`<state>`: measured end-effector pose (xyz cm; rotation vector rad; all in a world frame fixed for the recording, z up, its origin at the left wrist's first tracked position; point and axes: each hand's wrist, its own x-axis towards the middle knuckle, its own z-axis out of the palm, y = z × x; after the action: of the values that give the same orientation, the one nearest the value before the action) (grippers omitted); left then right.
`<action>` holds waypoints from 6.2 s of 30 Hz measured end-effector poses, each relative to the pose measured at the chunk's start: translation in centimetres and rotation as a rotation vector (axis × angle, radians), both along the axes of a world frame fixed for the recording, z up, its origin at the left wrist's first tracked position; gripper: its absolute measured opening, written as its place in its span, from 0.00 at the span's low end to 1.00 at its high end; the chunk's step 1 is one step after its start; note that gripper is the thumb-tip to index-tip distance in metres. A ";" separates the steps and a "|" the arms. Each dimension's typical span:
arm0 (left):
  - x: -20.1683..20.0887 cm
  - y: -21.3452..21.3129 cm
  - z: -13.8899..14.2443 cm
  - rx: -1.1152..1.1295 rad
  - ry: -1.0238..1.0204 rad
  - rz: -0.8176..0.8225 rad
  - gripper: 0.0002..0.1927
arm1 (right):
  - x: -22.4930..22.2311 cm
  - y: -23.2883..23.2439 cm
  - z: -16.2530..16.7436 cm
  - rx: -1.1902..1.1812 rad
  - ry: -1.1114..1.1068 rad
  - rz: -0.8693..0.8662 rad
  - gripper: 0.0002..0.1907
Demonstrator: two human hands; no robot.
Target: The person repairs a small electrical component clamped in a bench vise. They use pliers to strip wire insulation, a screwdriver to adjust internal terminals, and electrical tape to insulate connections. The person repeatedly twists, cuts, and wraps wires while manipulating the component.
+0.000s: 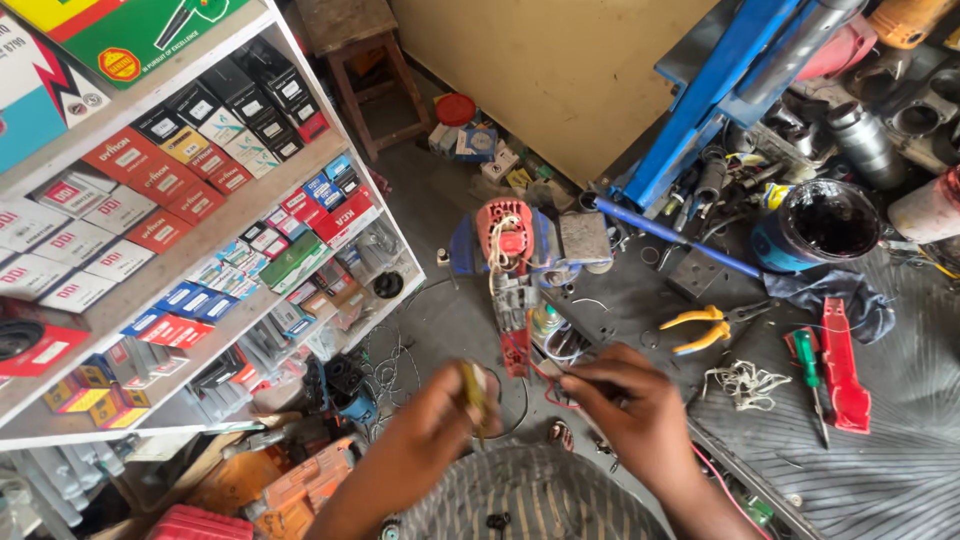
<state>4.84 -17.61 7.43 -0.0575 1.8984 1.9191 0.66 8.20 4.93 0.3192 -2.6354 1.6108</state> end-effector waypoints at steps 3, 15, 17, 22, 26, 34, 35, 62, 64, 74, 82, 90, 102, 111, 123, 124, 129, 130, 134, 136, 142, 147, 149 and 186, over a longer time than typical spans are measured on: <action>-1.8 -0.6 -2.5 0.233 0.162 0.201 0.16 | -1.0 -2.3 0.6 0.002 -0.061 0.005 0.09; -4.5 -0.2 -3.7 0.302 0.242 0.304 0.17 | -1.5 -3.9 2.1 0.100 -0.131 0.021 0.09; -4.6 -0.3 -3.4 0.284 0.255 0.295 0.17 | -1.6 -4.0 2.1 0.078 -0.143 0.016 0.09; -4.7 -0.4 -2.6 0.211 0.291 0.289 0.16 | -1.5 -3.8 2.5 0.104 -0.162 0.034 0.09; -4.6 0.1 -1.8 0.188 0.349 0.266 0.18 | -1.5 -3.7 2.7 0.109 -0.156 0.027 0.10; -4.8 0.9 0.3 -0.004 0.451 0.202 0.21 | -1.4 -3.5 2.4 0.062 -0.095 0.046 0.09; -4.8 1.0 0.5 -0.027 0.472 0.193 0.20 | -1.3 -3.6 2.4 0.062 -0.093 0.044 0.09; -6.5 1.4 1.5 -0.343 0.636 0.130 0.19 | -1.6 -3.7 2.4 -0.032 -0.152 0.085 0.08; -6.5 1.3 1.5 -0.355 0.649 0.135 0.19 | -1.6 -3.7 2.3 0.010 -0.157 0.076 0.09; -6.0 1.3 1.6 0.043 0.713 0.348 0.22 | -1.6 -3.8 2.1 -0.012 -0.135 0.075 0.09; -6.3 0.5 2.5 -0.160 1.153 0.026 0.24 | -1.5 -4.1 2.3 -0.050 -0.201 0.057 0.09; -7.0 0.9 3.0 -0.269 1.192 -0.023 0.28 | -1.7 -4.1 2.2 -0.051 -0.148 0.085 0.08; -7.1 0.8 5.8 -0.429 1.184 -0.182 0.31 | -1.7 -4.0 2.5 -0.005 -0.081 0.103 0.07; -7.5 1.1 8.4 -0.399 1.192 -0.245 0.27 | -1.5 -3.9 1.7 -0.013 -0.069 0.080 0.06; -7.8 1.3 8.3 -0.556 1.374 -0.238 0.24 | -1.2 -3.8 0.5 -0.028 -0.002 0.027 0.08; -7.9 1.3 8.3 -0.626 1.437 -0.234 0.24 | -1.2 -3.8 0.6 -0.013 0.013 0.019 0.08; -7.7 1.2 8.4 -0.517 1.440 -0.201 0.25 | -1.0 -4.4 0.5 0.006 0.097 -0.011 0.10; -7.6 1.2 8.3 -0.497 1.413 -0.213 0.26 | -1.0 -4.5 0.5 -0.011 0.128 -0.010 0.09; -8.1 1.1 7.2 -0.516 1.393 -0.207 0.24 | -0.6 -5.0 0.7 -0.054 0.090 -0.015 0.08; -8.5 1.1 6.3 -0.470 1.388 -0.114 0.22 | -0.6 -5.1 0.9 -0.070 0.025 -0.017 0.06; -8.6 0.2 4.3 -0.306 0.786 0.201 0.17 | -0.7 -5.6 1.6 -0.027 -0.006 -0.046 0.07; -9.5 0.3 2.6 -0.424 0.467 0.154 0.24 | -0.9 -5.8 1.6 0.003 -0.056 -0.062 0.07; -9.4 0.8 1.7 -0.292 0.483 0.196 0.23 | -1.0 -5.8 1.5 -0.017 -0.043 -0.067 0.07; -10.5 1.2 -1.1 0.173 0.353 0.245 0.24 | -0.2 -5.6 -3.2 -0.255 0.247 -0.111 0.03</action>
<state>-5.71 -16.38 6.28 0.1147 2.0093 2.3840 0.43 2.64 1.73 0.3301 -2.1999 1.7207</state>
